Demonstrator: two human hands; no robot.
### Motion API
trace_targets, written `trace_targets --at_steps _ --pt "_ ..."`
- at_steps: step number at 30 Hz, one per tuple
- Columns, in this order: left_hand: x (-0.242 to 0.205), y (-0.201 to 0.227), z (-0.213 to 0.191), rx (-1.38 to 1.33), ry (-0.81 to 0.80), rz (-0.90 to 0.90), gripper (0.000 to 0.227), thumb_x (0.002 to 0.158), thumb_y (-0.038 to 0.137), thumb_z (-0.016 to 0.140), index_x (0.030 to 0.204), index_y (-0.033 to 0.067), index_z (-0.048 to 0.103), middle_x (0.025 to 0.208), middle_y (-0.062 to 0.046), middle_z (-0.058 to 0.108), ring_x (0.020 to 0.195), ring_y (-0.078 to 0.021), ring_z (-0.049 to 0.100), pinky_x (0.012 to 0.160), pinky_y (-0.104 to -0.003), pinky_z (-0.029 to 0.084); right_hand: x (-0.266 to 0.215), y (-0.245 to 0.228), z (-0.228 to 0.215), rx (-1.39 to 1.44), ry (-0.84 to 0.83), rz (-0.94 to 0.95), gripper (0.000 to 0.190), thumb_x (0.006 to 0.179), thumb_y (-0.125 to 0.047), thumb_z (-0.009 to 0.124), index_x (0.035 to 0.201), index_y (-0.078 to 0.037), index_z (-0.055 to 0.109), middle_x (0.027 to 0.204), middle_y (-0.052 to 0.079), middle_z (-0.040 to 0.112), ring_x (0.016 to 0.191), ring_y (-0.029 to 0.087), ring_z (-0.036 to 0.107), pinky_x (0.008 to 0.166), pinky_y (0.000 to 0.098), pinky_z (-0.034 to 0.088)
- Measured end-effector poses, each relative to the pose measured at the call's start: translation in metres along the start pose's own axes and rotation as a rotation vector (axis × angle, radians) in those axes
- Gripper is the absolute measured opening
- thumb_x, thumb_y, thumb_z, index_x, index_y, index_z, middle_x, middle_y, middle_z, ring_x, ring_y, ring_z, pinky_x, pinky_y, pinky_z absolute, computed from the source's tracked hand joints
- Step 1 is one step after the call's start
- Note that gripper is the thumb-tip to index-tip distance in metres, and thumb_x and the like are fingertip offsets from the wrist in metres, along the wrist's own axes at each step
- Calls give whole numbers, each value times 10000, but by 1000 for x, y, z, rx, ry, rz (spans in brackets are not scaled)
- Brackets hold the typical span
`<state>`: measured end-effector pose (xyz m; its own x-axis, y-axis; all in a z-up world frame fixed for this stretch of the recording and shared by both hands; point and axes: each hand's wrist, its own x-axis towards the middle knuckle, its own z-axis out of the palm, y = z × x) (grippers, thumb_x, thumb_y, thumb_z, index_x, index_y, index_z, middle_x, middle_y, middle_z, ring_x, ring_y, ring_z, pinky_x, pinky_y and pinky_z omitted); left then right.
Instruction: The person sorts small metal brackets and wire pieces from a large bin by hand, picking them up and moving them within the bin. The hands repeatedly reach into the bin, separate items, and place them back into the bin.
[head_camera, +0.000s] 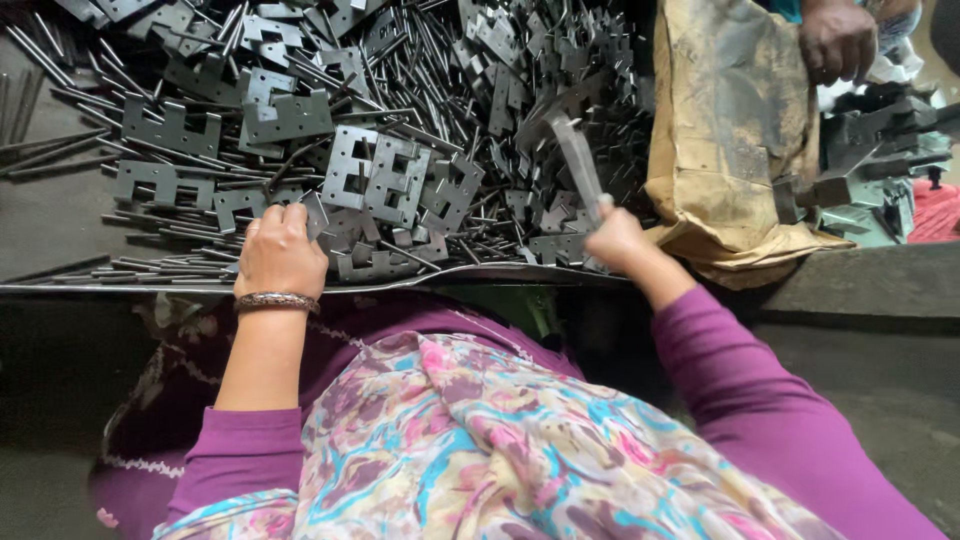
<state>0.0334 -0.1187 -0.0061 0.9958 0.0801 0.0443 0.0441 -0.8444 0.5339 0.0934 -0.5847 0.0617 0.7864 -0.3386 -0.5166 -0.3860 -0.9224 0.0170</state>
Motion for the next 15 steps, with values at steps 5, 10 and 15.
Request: trace_targets --at_steps 5,10,15 --pt "-1 -2 0 48 8 29 281 857 102 707 1119 16 655 1165 -200 668 1097 -406 629 936 -477 541 -58 -13 29 -297 -12 -281 346 905 -273 661 1117 -3 702 1039 295 685 987 461 676 901 522 547" --pt "-5 1 -2 21 -38 -57 273 852 94 698 1112 24 658 1173 -193 667 1116 -403 623 903 -487 534 -84 -36 -53 -430 460 -518 240 811 -128 736 1038 -49 741 989 214 677 868 403 715 776 480 595" --pt "-2 4 -5 46 -16 -37 291 840 105 712 1112 23 652 1164 -192 664 1097 -406 621 935 -488 531 -88 -89 -90 164 815 -1122 291 912 38 733 1193 -39 746 1140 177 721 998 307 744 859 362 622"
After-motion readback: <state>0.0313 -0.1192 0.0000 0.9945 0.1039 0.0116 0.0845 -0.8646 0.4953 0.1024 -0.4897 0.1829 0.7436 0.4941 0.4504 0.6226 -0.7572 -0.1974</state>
